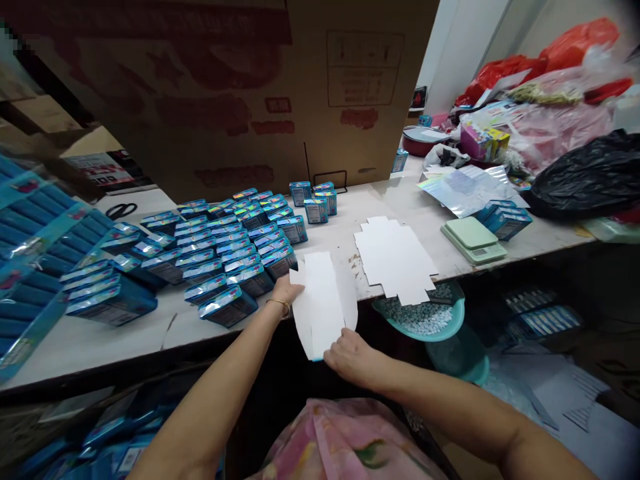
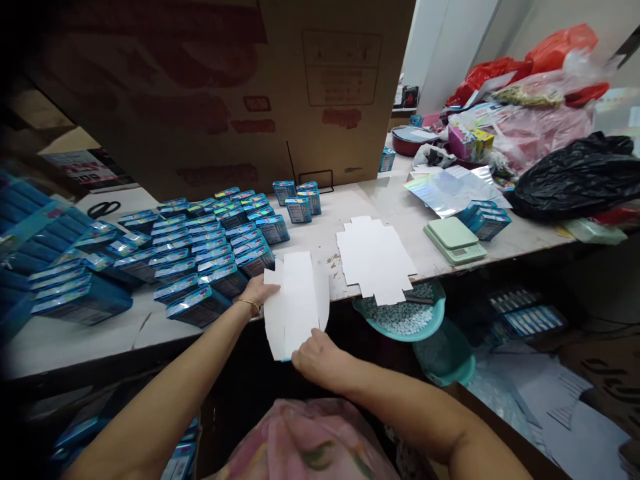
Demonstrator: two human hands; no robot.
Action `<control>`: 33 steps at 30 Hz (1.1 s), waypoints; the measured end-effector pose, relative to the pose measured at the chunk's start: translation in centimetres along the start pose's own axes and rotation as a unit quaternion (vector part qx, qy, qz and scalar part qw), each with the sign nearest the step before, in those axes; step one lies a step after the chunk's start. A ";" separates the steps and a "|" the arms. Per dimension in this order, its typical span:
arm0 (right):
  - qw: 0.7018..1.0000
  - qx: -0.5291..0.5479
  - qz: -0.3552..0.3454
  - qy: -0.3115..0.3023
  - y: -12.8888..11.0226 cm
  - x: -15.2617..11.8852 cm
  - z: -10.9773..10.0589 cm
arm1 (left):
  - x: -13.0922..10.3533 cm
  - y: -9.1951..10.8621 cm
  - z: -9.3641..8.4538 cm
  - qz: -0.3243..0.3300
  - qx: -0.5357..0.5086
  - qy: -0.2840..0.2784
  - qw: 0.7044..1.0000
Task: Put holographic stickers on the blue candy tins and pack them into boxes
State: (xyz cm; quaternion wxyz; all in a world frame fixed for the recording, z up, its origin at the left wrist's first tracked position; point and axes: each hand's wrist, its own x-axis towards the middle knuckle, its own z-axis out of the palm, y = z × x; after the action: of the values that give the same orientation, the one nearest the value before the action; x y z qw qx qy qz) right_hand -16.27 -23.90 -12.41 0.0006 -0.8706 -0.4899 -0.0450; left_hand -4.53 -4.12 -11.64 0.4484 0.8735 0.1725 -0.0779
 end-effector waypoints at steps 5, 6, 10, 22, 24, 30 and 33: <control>0.995 0.098 0.005 -0.015 0.1 0.1 -2.4 | -2.8 -2.9 0.5 0.038 -0.055 -0.027 0.997; 0.991 0.128 0.028 0.005 1.4 1.0 -3.0 | -3.3 -3.4 0.6 0.051 -0.063 -0.024 0.996; 0.939 0.185 0.273 0.092 7.4 5.3 -3.5 | -4.9 -4.6 1.2 0.104 -0.054 0.020 0.993; 0.938 0.276 0.211 -0.007 7.1 6.2 -0.2 | -5.3 -4.0 -0.9 0.159 0.054 -0.088 0.982; 0.903 0.348 0.251 -0.012 8.0 6.7 -0.1 | -4.2 -3.4 -0.6 0.134 0.040 -0.085 0.987; 0.797 0.480 0.366 0.015 9.4 7.3 1.7 | -3.2 -3.2 0.9 0.047 -0.087 -0.003 0.995; 0.766 0.529 0.366 -0.005 9.2 7.6 2.0 | -3.4 -3.1 1.0 0.008 -0.152 0.000 0.988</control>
State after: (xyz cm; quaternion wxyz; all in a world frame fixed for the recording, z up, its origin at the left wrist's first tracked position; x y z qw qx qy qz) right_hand -4.32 -22.12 -13.36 0.4747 -0.8460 -0.0805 0.2291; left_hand -8.82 -4.00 -13.60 0.5769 0.7963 0.1754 -0.0475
